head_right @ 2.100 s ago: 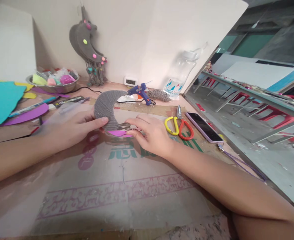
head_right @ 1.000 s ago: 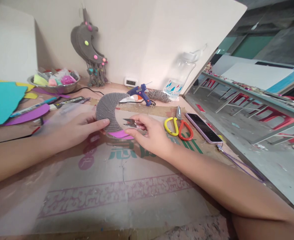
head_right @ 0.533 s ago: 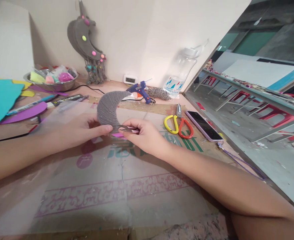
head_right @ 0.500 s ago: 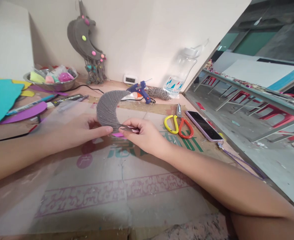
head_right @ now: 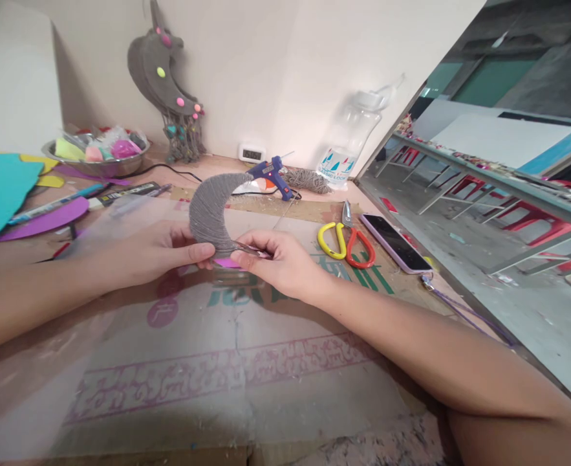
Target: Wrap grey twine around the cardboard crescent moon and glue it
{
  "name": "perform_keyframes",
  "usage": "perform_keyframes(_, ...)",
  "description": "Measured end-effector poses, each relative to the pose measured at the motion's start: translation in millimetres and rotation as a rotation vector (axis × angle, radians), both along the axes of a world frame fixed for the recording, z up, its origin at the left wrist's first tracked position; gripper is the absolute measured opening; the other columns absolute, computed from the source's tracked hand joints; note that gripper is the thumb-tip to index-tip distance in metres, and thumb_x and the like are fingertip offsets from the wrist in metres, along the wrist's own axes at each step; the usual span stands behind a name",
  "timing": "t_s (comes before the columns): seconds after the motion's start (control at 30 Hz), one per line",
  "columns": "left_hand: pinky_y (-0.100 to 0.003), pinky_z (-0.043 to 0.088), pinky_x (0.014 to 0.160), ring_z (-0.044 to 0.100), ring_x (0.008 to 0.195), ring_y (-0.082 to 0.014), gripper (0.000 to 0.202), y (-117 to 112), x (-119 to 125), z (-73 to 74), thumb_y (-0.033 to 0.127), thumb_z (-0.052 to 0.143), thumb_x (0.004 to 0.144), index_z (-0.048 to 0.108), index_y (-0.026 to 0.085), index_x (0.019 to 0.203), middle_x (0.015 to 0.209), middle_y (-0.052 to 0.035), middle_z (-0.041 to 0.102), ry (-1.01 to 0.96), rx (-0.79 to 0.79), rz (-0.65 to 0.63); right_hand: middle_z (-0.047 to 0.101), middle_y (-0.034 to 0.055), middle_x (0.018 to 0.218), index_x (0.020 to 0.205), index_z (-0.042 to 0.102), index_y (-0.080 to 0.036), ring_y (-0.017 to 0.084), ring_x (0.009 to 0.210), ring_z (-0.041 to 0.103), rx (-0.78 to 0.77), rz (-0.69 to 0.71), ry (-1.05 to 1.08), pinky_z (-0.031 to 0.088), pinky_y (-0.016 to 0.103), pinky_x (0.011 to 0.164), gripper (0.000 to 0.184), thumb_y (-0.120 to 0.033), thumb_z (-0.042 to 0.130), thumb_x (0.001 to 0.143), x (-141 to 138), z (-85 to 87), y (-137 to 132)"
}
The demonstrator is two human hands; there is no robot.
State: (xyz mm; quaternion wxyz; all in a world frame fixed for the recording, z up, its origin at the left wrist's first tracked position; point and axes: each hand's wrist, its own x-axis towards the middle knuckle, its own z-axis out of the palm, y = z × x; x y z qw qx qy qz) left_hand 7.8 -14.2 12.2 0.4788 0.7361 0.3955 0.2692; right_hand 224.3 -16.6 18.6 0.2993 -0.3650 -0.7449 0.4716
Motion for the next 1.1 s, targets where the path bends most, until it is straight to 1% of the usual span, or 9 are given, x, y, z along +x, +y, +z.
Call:
perform_keyframes(0.13, -0.018, 0.039, 0.042, 0.05, 0.051, -0.0082, 0.033, 1, -1, -0.9, 0.046, 0.056, 0.083, 0.063, 0.016, 0.073, 0.067, -0.0006, 0.061, -0.033, -0.071, -0.018, 0.052, -0.003, 0.066, 0.081, 0.06, -0.014, 0.006, 0.054, 0.042, 0.002, 0.034, 0.025, 0.033, 0.019, 0.049, 0.02, -0.034, 0.061, 0.083, 2, 0.1, 0)
perform_keyframes(0.27, -0.017, 0.035, 0.035, 0.044, 0.041, -0.0069, 0.03, -2, 0, 2.9, 0.043, 0.056, 0.083, 0.062, 0.016, 0.072, 0.057, 0.0022, 0.055, -0.063, -0.18, -0.024, 0.054, -0.0015, 0.07, 0.083, 0.061, -0.013, 0.006, 0.058, 0.045, 0.002, 0.044, 0.039, 0.035, 0.018, 0.052, 0.018, -0.031, 0.061, 0.084, 3, 0.6, 0)
perform_keyframes(0.33, -0.017, 0.034, 0.034, 0.044, 0.041, -0.0068, 0.029, -2, 0, 4.8, 0.043, 0.058, 0.082, 0.061, 0.016, 0.072, 0.057, 0.0023, 0.055, -0.071, -0.188, -0.023, 0.054, -0.0013, 0.07, 0.082, 0.061, -0.014, 0.007, 0.059, 0.045, -0.001, 0.046, 0.043, 0.035, 0.019, 0.051, 0.018, -0.032, 0.061, 0.084, 3, 0.6, -1)
perform_keyframes(0.4, -0.017, 0.036, 0.038, 0.047, 0.046, -0.007, 0.028, -1, 0, 5.5, 0.042, 0.058, 0.082, 0.062, 0.016, 0.072, 0.063, 0.0013, 0.058, -0.07, -0.153, -0.024, 0.053, -0.0018, 0.069, 0.082, 0.06, -0.014, 0.007, 0.057, 0.045, -0.005, 0.036, 0.039, 0.035, 0.019, 0.05, 0.019, -0.033, 0.061, 0.084, 4, 0.3, -1)
perform_keyframes(0.57, -0.017, 0.042, 0.057, 0.053, 0.065, -0.0078, 0.03, 3, -2, 2.0, 0.041, 0.054, 0.086, 0.064, 0.016, 0.075, 0.072, 0.0002, 0.062, -0.096, -0.079, -0.028, 0.049, -0.0033, 0.066, 0.079, 0.057, -0.015, 0.007, 0.057, 0.042, 0.013, -0.018, 0.04, 0.034, 0.021, 0.053, 0.022, -0.036, 0.059, 0.085, 5, -3.0, 3)
perform_keyframes(0.73, -0.016, 0.036, 0.049, 0.048, 0.06, -0.0071, 0.024, 3, -3, 0.8, 0.04, 0.059, 0.083, 0.063, 0.016, 0.078, 0.072, 0.0014, 0.057, -0.138, -0.139, -0.018, 0.045, -0.0035, 0.065, 0.077, 0.055, -0.016, 0.008, 0.058, 0.038, 0.065, -0.074, 0.017, 0.03, 0.021, 0.054, 0.025, -0.04, 0.058, 0.085, 8, -6.2, 9)
perform_keyframes(0.83, -0.016, 0.035, 0.045, 0.046, 0.056, -0.0064, 0.021, 0, -2, 2.5, 0.037, 0.061, 0.082, 0.062, 0.017, 0.077, 0.07, 0.0021, 0.054, -0.131, -0.171, -0.024, 0.046, -0.0029, 0.067, 0.077, 0.055, -0.016, 0.008, 0.06, 0.039, 0.051, -0.076, 0.014, 0.03, 0.022, 0.055, 0.026, -0.04, 0.058, 0.085, 8, -5.8, 9)
perform_keyframes(0.93, -0.016, 0.033, 0.039, 0.042, 0.05, -0.006, 0.023, -2, -1, 3.3, 0.04, 0.061, 0.081, 0.06, 0.018, 0.076, 0.068, 0.0031, 0.051, -0.138, -0.217, -0.017, 0.046, -0.0028, 0.066, 0.077, 0.055, -0.016, 0.008, 0.06, 0.039, 0.039, -0.07, 0.014, 0.029, 0.022, 0.055, 0.025, -0.039, 0.057, 0.085, 7, -4.5, 7)
perform_keyframes(1.1, -0.016, 0.033, 0.039, 0.042, 0.049, -0.0059, 0.025, -2, -1, 1.5, 0.041, 0.059, 0.082, 0.059, 0.018, 0.075, 0.063, 0.0035, 0.049, -0.116, -0.189, -0.023, 0.047, -0.0027, 0.067, 0.076, 0.056, -0.016, 0.008, 0.058, 0.039, 0.054, -0.063, 0.016, 0.031, 0.022, 0.055, 0.024, -0.039, 0.057, 0.085, 5, -3.3, 6)
